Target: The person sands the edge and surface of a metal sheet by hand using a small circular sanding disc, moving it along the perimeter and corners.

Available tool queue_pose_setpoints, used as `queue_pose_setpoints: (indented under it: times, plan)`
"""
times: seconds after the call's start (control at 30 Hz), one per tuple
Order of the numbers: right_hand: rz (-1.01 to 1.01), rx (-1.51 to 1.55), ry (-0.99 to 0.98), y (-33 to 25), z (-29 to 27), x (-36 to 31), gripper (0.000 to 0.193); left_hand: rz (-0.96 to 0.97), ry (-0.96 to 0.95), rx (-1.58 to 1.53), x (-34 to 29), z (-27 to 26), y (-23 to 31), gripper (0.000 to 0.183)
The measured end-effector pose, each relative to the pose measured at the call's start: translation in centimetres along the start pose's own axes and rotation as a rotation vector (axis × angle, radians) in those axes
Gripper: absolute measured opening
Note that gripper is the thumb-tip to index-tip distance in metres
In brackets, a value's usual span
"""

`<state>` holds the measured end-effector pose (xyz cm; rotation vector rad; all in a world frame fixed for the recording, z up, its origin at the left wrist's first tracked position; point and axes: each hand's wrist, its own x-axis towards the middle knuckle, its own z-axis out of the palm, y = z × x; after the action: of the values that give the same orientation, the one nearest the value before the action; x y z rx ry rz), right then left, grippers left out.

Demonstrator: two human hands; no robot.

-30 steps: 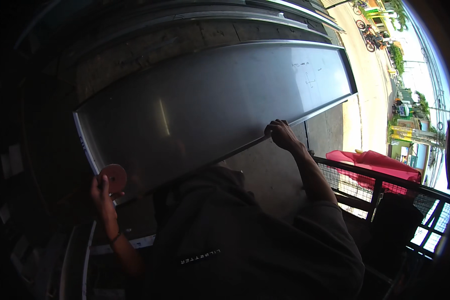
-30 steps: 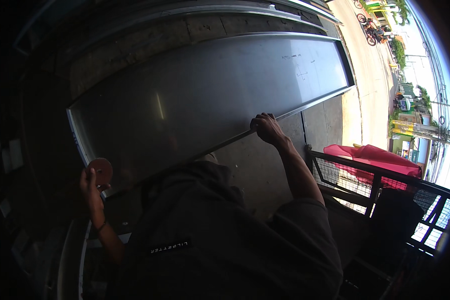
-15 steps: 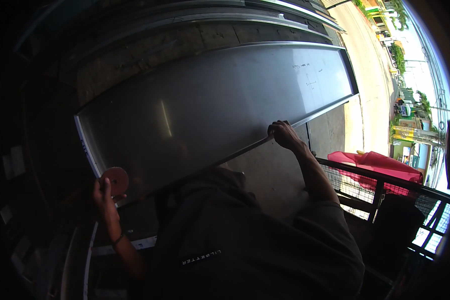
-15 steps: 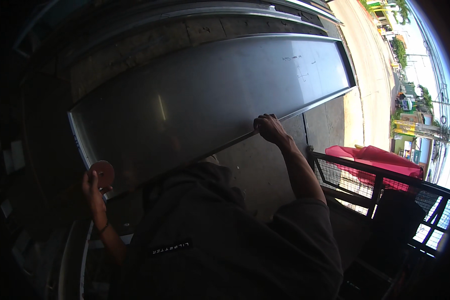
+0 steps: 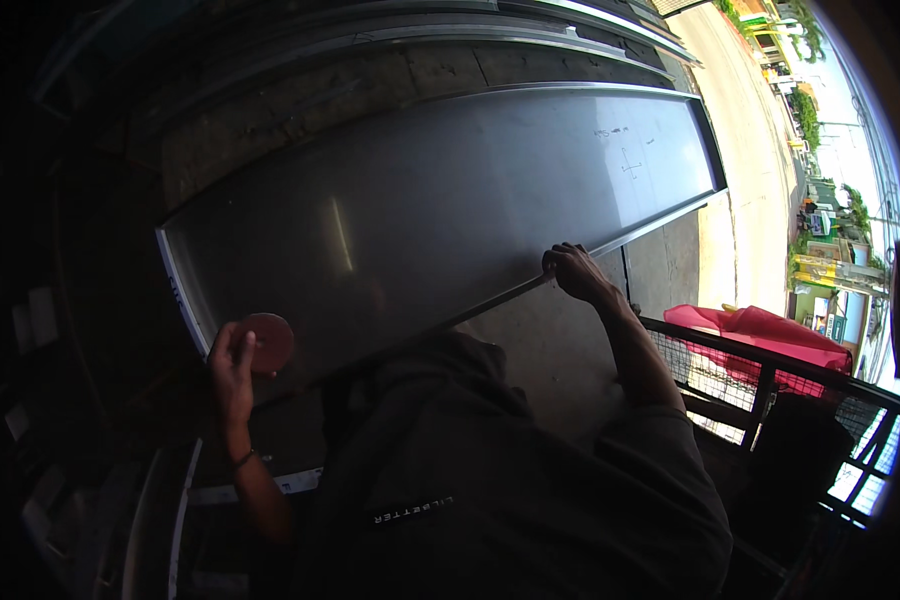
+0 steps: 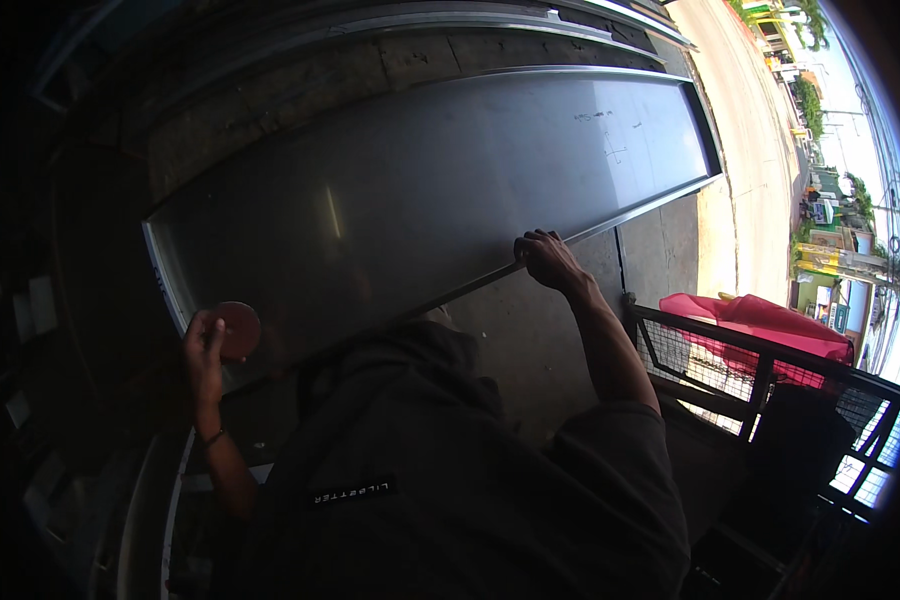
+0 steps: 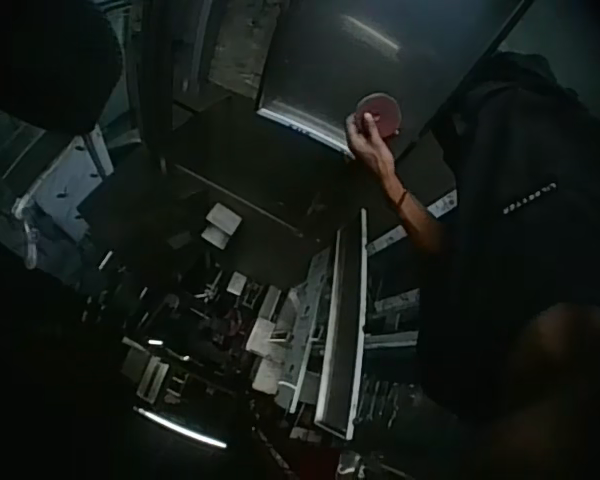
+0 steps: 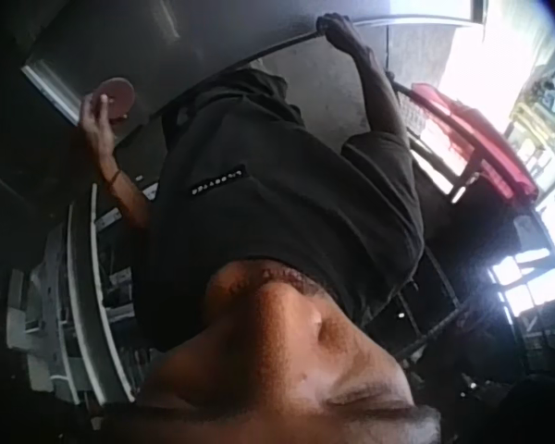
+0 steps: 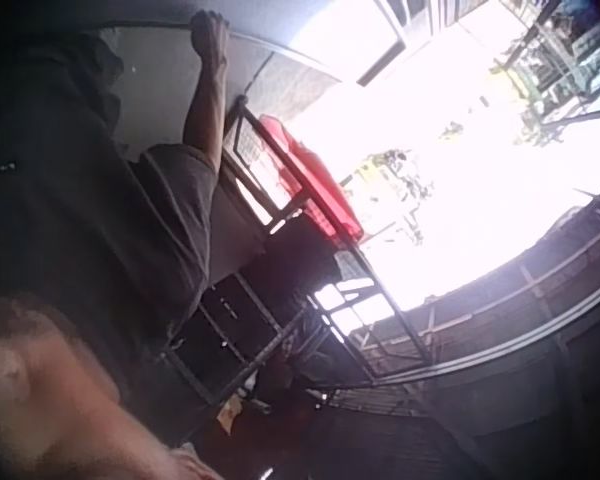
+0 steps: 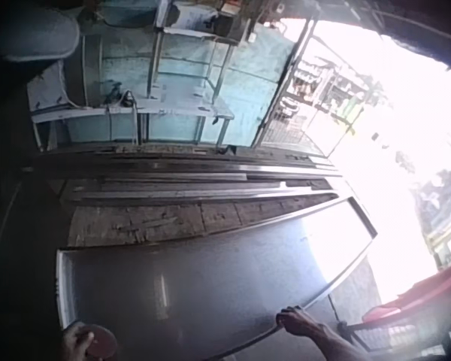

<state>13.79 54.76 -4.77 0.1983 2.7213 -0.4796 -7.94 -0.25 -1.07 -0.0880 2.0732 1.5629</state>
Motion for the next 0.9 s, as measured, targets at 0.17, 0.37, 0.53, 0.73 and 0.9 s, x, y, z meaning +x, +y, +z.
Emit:
queue_pose_setpoints:
  times: [0.17, 0.37, 0.53, 0.73, 0.9]
  plan:
    - [-0.047, 0.015, -0.083, 0.8, -0.5, 0.6, 0.017, 0.061, -0.323, 0.13, 1.6, 8.0, 4.6, 0.021]
    - [-0.066, 0.046, -0.256, 1.7, -0.6, 2.3, 0.015, 0.339, -0.386, 0.486, 3.1, 21.9, 8.0, 0.016]
    - [-0.153, 0.175, -0.331, 3.2, -0.1, 2.8, 0.018, 0.263, -0.456, 0.585, 3.2, 31.6, 8.3, 0.015]
    - [-0.25, 0.301, -0.369, 4.7, 0.8, 4.0, 0.021, 0.285, -0.457, 0.803, 2.6, 36.6, 7.8, 0.018]
    - [-0.277, 0.377, -0.309, 5.3, -0.3, 3.2, 0.023, 0.242, -0.564, 0.763, 4.3, 38.6, 6.8, 0.019]
